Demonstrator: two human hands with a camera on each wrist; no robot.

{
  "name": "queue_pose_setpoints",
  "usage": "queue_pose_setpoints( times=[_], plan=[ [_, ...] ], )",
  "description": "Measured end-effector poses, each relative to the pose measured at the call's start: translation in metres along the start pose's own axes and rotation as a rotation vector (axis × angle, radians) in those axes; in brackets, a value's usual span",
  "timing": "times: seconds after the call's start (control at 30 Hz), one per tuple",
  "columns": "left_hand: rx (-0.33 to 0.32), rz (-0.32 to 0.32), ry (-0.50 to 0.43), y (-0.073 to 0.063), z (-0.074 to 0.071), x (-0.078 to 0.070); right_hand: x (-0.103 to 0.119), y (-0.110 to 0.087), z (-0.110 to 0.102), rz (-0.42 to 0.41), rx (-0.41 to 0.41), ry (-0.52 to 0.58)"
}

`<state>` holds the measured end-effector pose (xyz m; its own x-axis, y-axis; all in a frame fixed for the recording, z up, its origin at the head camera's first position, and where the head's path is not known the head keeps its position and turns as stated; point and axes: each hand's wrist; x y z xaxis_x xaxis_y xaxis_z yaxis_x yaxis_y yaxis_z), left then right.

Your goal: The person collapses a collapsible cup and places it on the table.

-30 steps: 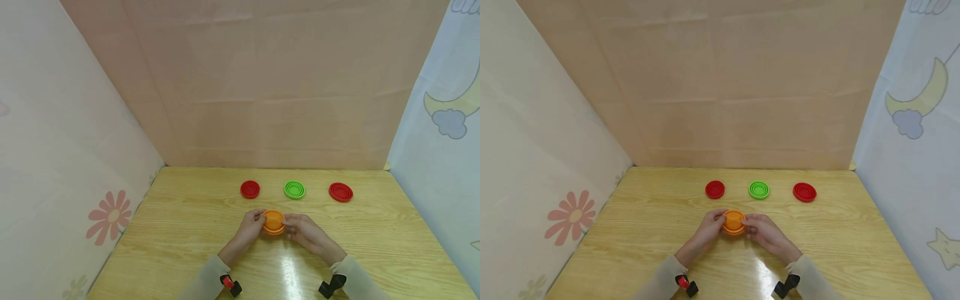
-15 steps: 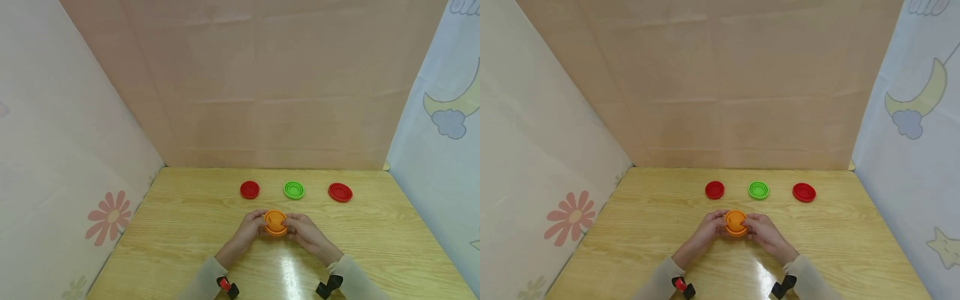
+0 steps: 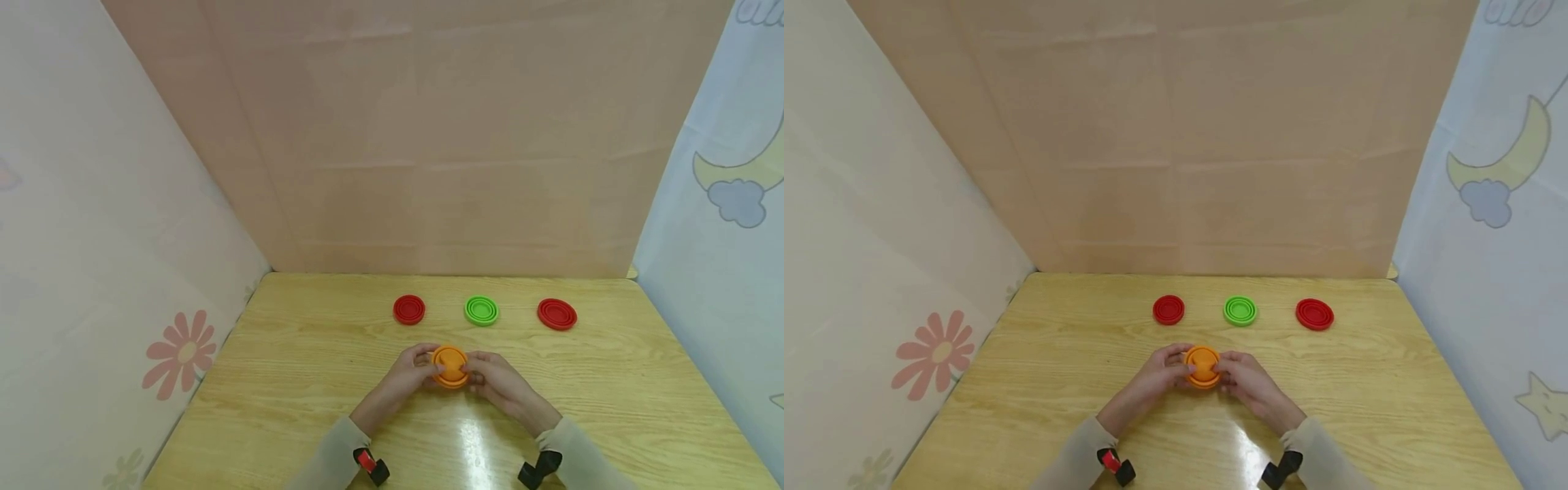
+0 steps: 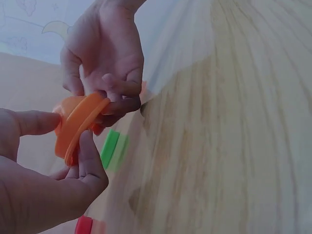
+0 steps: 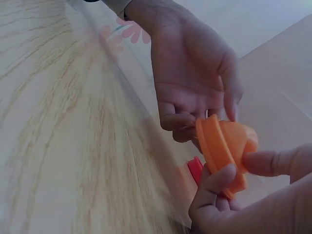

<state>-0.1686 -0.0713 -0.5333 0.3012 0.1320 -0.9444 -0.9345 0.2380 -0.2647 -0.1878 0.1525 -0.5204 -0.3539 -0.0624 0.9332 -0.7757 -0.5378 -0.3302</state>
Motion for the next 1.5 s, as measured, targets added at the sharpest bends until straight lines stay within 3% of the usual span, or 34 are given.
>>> queue_pose_setpoints(
  times=[0.17, 0.43, 0.7, 1.03, 1.3, 1.5],
  plan=[
    [-0.061, 0.016, 0.034, 0.0020, -0.0008, 0.0032, -0.0009, 0.0004, 0.0000, -0.004, 0.028, -0.015],
    [-0.073, 0.083, 0.121, 0.0000, 0.0030, 0.0010, -0.0066, 0.0071, 0.0047, 0.002, -0.061, -0.071],
    [-0.076, 0.140, 0.202, -0.0032, 0.0050, -0.0004, -0.0073, 0.0087, 0.0062, -0.018, -0.055, -0.018],
    [0.001, 0.063, 0.047, -0.0011, 0.0022, 0.0035, -0.0067, 0.0055, 0.0036, -0.025, -0.055, -0.014],
    [0.049, 0.053, 0.011, 0.0016, -0.0028, 0.0040, -0.0066, 0.0055, 0.0000, -0.027, -0.060, -0.046],
    [0.028, 0.048, 0.036, 0.0066, -0.0025, 0.0068, -0.0073, 0.0049, 0.0013, -0.031, -0.057, -0.063]
  ],
)
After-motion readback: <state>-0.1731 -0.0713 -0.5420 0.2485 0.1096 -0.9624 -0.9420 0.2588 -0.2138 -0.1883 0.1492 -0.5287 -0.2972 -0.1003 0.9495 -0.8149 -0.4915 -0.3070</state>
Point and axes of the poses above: each hand's wrist, its own y-axis towards the middle knuckle, its own z-axis out of the palm, x = y × z, and after that the axes turned 7 degrees about -y, right-handed
